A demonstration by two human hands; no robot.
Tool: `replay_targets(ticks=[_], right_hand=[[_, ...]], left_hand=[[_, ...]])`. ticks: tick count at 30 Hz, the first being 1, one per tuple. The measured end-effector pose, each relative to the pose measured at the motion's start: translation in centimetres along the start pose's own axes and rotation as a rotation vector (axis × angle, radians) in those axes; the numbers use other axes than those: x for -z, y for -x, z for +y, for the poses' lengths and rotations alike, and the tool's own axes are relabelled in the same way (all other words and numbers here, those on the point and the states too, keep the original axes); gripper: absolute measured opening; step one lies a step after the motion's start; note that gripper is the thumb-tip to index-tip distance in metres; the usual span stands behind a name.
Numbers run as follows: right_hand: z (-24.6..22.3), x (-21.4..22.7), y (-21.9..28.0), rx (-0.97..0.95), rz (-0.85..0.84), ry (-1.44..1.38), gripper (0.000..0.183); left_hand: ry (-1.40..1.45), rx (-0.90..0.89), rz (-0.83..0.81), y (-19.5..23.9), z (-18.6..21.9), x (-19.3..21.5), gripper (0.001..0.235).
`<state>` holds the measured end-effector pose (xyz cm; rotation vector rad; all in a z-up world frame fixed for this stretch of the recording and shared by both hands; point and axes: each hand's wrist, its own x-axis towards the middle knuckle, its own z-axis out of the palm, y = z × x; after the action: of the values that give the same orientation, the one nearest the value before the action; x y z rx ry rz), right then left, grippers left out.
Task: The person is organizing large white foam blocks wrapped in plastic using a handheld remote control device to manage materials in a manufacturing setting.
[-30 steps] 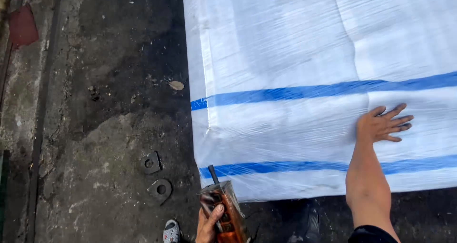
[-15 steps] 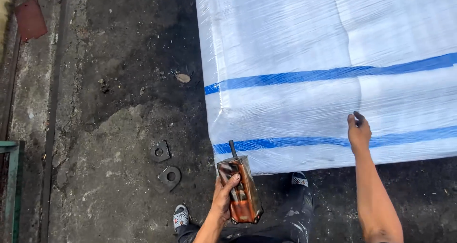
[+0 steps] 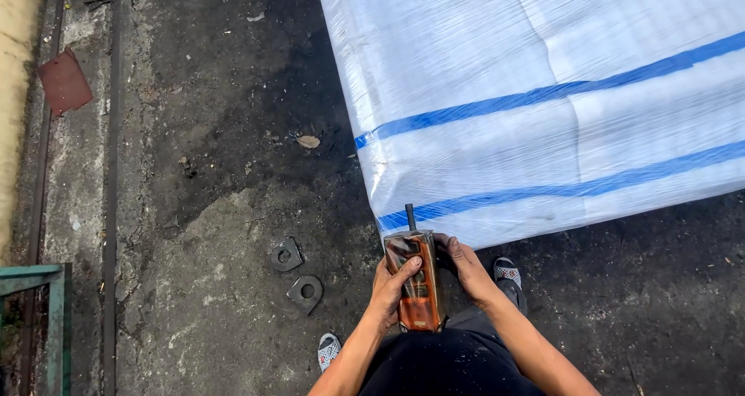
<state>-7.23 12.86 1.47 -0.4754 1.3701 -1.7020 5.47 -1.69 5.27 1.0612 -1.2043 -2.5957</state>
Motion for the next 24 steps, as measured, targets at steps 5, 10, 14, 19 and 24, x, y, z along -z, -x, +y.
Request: replay_targets(ticks=[5,10,14,19,24], right_hand=[[-0.4,-2.8,1.5,-0.073,0.138,0.016,0.077],[2.1,-3.7,1.6,-0.122,0.218,0.034,0.079],[1.1,-5.7,1.9,-0.161,0.177,-0.067,0.083],[1.5,-6.6,2.3,-0.175,0.160,-0.081,0.086],[1.8,-6.4,3.1,-0.184,0.191,-0.002,0.084]], left_hand=[[0.010,-0.041,-0.020,1.4,0.0,0.5,0.051],[-0.021,-0.111,-0.020,3.2,0.8,0.7,0.048],[-0.048,-0.150,-0.029,4.5,1.5,1.1,0.046],[-0.033,-0.123,-0.026,5.4,1.5,2.1,0.046],[0.001,-0.084,-0.032,5.6,-0.1,2.7,0.047]])
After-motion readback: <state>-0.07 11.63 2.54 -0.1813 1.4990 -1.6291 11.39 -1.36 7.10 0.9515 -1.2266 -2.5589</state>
